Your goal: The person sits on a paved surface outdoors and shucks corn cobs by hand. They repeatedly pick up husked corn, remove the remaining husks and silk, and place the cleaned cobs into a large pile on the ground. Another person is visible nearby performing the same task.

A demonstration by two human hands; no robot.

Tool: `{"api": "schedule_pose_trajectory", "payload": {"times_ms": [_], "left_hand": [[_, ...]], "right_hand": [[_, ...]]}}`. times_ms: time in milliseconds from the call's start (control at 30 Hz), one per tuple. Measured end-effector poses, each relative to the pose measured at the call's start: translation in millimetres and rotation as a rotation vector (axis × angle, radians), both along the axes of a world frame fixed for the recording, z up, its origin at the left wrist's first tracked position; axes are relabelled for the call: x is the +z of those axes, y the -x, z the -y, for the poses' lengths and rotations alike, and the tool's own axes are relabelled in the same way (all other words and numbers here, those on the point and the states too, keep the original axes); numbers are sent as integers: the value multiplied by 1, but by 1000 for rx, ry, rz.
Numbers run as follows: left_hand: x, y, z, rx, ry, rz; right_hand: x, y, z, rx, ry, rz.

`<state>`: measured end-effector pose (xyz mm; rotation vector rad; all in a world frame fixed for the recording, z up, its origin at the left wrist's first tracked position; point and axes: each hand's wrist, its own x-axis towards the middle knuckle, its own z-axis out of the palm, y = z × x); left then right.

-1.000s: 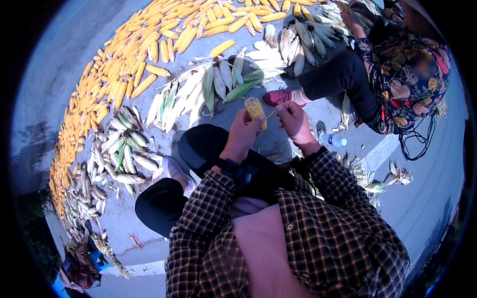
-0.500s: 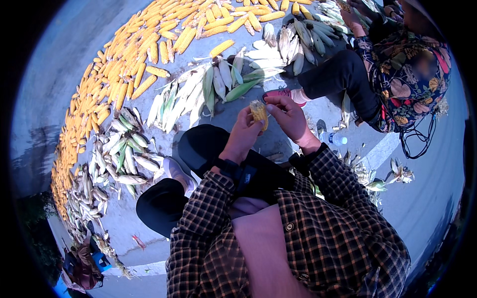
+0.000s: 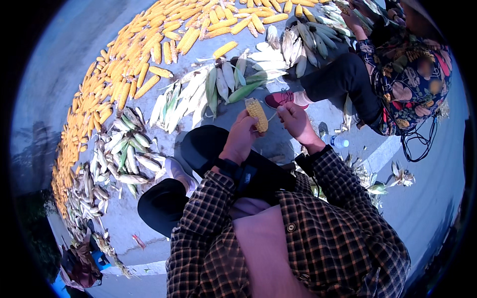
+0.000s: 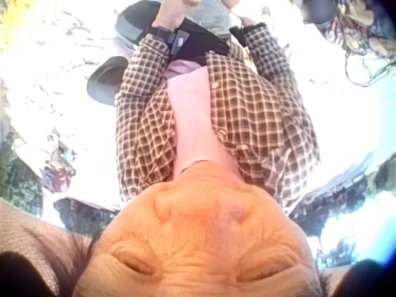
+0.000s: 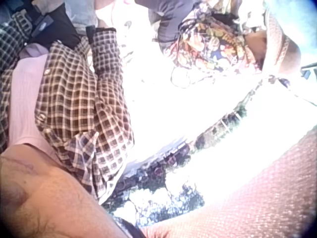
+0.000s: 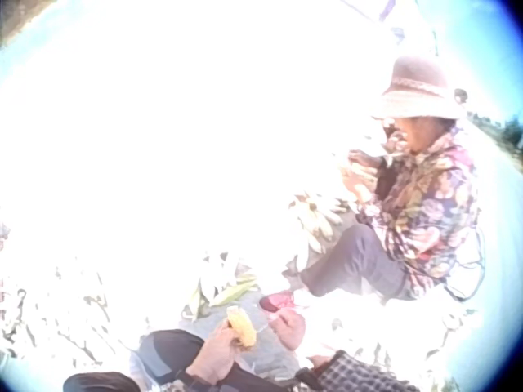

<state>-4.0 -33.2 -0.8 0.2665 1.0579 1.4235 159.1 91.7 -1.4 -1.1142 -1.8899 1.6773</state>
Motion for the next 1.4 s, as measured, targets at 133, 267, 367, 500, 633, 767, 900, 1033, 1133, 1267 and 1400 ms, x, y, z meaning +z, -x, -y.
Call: {"api": "schedule_pose_trajectory", "payload": {"times_ms": [133,267,367,500,633,767,900,1033,1133,1267,1400], "left_hand": [[8,0,0,9,-62,203],[15,2,1,41,-57,191],[14,4,2,33,-73,222],[13,3,4,16,-80,233],[12,1,4,-4,-83,176],[12,-6,3,14,-21,41],[8,-6,4,-22,-23,-56],[10,-8,5,-35,-17,-122],[9,-9,4,-37,-13,-108],[10,-7,4,-34,-23,19],[10,0,6,14,-49,166]], "right_hand": [[-18,-1,5,10,-292,-2],[-5,7,7,27,-225,-12],[-3,8,5,38,-222,-6],[17,15,15,8,-42,-195],[27,21,19,2,90,-198],[16,23,21,-38,121,-212],[13,18,19,-63,307,-260],[13,17,21,-90,245,-239],[10,18,20,-92,178,-200],[5,19,21,-90,117,-181],[2,13,19,-101,159,-160]]}}
